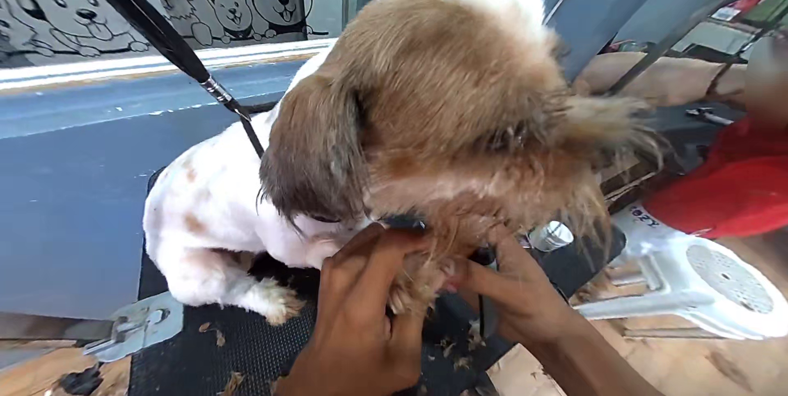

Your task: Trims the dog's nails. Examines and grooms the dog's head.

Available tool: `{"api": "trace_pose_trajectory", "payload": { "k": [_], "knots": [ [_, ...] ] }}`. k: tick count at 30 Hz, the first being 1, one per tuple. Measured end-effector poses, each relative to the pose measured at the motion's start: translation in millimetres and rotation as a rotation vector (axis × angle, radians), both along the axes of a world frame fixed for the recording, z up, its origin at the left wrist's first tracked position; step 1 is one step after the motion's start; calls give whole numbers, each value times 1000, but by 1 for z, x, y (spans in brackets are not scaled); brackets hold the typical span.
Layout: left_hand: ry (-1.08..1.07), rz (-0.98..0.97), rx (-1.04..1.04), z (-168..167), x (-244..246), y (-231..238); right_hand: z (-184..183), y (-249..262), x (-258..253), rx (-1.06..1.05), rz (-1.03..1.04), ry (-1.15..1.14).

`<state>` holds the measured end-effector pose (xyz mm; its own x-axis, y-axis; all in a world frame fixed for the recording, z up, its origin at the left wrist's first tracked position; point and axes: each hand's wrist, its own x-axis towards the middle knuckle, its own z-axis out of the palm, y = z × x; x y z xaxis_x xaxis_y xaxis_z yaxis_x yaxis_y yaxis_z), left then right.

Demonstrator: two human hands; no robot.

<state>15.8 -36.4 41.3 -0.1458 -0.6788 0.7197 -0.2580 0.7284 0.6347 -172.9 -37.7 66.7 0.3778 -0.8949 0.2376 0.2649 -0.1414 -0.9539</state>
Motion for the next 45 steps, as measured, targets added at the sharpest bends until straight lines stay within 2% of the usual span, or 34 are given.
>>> {"api": "trace_pose_trajectory", "payload": {
  "k": [2, 4, 5, 6, 8, 9, 11, 15, 18, 22, 25, 29, 32, 34, 37, 38, 39, 40, 41, 44, 45],
  "knots": [
    [27, -64, 18, -4, -9, 4, -2, 1, -7, 151, 104, -176],
    [73, -95, 32, -8, -17, 7, -10, 7, -13, 423, 157, -422],
    [88, -96, 37, -9, -19, 8, -13, 13, -14, 603, 93, -554],
    [107, -105, 39, -9, -21, 9, -15, 18, -15, 772, -61, -640],
    [125, -139, 54, -7, -26, 14, -17, 27, -15, 1017, -374, -602],
    [128, -167, 67, -5, -27, 16, -21, 31, -16, 1079, -437, -541],
    [160, -201, 92, -4, -29, 17, -31, 41, -19, 1044, -445, -355],
    [204, -113, 114, -7, -21, 6, -47, 55, -24, 707, -375, -26],
    [200, -41, 66, -1, 0, -7, -49, 50, -21, 627, -343, -70],
    [101, -66, 60, -3, -1, -3, -47, 25, -8, 752, -207, -215],
    [22, -126, 46, -6, -12, -1, -45, -11, 11, 616, -183, -63],
    [-54, -158, 4, -2, -16, 2, -25, -55, 42, 368, 161, 108],
    [-114, -166, -19, 5, -15, 5, -21, -72, 65, 435, 478, -18],
    [-132, -199, -23, 4, -14, 1, -30, -76, 72, 504, 560, -163],
    [-205, -268, -112, -52, -1, -14, -90, -92, 67, 462, 732, -413],
    [-253, -283, -126, -59, 3, -16, -98, -94, 63, 448, 747, -434],
    [-314, -311, -108, -53, 6, -16, -90, -90, 58, 476, 707, -400],
    [-366, -357, -85, -37, 6, -14, -65, -80, 54, 560, 591, -301],
    [-401, -418, -62, -15, 5, -12, -26, -60, 59, 691, 310, -115],
    [-358, -568, -107, -6, 3, -19, -39, -70, 43, 583, 528, -168],
    [-330, -581, -113, -8, 4, -20, -40, -70, 42, 581, 535, -160]
  ]
}}
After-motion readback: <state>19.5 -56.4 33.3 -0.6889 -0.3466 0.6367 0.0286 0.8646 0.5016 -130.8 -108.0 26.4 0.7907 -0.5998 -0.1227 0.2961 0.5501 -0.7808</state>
